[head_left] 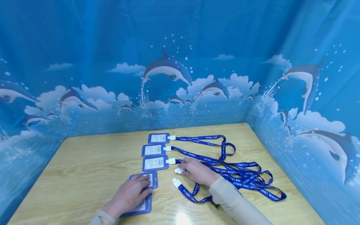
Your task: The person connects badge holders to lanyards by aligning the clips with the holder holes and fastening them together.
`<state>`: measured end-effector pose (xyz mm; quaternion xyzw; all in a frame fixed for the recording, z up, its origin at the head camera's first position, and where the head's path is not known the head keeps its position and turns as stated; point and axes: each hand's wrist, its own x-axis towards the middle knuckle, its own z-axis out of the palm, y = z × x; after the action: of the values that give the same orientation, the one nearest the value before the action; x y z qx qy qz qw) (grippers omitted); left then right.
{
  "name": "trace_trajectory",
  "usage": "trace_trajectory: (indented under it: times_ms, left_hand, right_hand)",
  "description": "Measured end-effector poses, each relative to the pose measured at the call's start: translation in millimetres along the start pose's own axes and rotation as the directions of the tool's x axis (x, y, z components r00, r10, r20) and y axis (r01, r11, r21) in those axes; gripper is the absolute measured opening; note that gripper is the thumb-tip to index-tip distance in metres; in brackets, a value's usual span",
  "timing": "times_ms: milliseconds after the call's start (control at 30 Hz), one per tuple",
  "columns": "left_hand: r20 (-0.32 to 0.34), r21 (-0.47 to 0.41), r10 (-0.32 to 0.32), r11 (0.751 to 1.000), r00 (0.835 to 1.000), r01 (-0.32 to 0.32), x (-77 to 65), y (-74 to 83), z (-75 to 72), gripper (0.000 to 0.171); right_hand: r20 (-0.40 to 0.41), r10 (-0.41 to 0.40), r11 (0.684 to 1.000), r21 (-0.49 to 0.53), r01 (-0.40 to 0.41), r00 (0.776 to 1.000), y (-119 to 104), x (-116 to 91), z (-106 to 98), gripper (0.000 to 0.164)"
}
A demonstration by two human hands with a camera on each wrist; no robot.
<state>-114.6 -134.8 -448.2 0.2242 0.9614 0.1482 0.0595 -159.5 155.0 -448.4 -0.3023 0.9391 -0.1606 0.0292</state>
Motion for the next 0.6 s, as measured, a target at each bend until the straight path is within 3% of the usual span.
trace_trajectory:
  times_ms: [600]
  left_hand:
    - [-0.003,0.007,0.068,0.998,0.998,-0.067,-0.9,5.1,7.5,0.048]
  right_hand:
    - [0.026,-0.013,1.000,-0.007,0.013,1.000,-5.2,3.0,0.6,0.032]
